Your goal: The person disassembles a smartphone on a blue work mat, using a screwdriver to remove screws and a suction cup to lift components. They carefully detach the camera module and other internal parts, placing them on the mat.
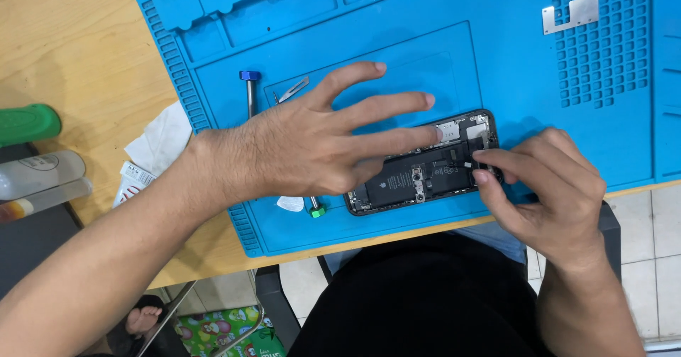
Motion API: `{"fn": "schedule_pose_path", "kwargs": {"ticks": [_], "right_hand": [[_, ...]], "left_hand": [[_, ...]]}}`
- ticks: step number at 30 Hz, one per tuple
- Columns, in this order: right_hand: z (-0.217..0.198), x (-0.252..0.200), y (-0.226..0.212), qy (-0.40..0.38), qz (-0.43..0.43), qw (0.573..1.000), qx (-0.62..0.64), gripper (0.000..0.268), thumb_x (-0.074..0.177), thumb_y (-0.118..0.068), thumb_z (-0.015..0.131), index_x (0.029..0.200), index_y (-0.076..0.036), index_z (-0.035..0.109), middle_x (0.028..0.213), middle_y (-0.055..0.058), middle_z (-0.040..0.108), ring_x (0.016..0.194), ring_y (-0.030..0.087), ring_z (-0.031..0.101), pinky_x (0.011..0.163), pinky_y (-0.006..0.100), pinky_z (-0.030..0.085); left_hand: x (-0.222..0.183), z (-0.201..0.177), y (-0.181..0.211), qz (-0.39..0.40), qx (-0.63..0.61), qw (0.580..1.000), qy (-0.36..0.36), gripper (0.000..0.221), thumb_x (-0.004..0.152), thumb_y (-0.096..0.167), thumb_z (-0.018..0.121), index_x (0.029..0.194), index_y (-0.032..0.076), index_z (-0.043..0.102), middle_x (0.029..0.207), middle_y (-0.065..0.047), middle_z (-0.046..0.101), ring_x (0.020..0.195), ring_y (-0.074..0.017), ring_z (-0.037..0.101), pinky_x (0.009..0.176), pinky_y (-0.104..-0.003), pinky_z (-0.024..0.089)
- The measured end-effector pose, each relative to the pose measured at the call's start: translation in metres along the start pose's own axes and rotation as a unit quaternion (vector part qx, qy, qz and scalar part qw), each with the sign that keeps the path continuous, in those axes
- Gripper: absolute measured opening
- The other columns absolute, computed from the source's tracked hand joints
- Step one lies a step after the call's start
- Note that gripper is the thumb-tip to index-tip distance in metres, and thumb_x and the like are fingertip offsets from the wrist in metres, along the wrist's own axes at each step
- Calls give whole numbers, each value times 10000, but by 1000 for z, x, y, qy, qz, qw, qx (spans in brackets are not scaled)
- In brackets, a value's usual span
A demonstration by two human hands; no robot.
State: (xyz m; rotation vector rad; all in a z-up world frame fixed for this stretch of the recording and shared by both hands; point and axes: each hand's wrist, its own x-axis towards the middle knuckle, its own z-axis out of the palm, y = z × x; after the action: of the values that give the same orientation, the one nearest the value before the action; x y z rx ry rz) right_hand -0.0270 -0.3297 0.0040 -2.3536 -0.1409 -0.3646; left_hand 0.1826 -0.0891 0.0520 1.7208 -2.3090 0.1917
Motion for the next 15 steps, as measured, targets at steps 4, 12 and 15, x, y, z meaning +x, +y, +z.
{"fn": "schedule_pose_path", "kwargs": {"ticks": [4, 12, 15], "right_hand": [[0, 1, -1, 1, -3, 1000, -2, 65, 988, 16, 751, 1031, 60, 773, 740, 112, 571, 694, 251, 515, 707, 378, 438], [-1, 3, -3, 7, -8, 1000, 6, 52, 988, 43, 732, 1013, 79, 759, 737, 123, 575, 682, 254, 511, 691, 371, 431], [-1, 3, -3, 12, -11, 1000, 10, 55, 986, 44, 730, 1017, 81, 756, 735, 125, 573, 678, 256, 509, 688, 374, 430]], "left_hand": [[3, -3, 1, -24, -18, 999, -20, 273, 1086, 194, 816, 821, 231, 761, 1521, -80, 521, 1455, -344, 403, 1193, -590, 383], [14, -2, -1, -42, 41, 993, -105, 54, 995, 280, 734, 1037, 270, 702, 1479, -101, 520, 1446, -346, 407, 1225, -584, 305], [17, 1, -1, -43, 57, 990, -119, 164, 935, 344, 742, 1085, 300, 691, 1473, -94, 509, 1416, -335, 421, 1203, -579, 325]]}}
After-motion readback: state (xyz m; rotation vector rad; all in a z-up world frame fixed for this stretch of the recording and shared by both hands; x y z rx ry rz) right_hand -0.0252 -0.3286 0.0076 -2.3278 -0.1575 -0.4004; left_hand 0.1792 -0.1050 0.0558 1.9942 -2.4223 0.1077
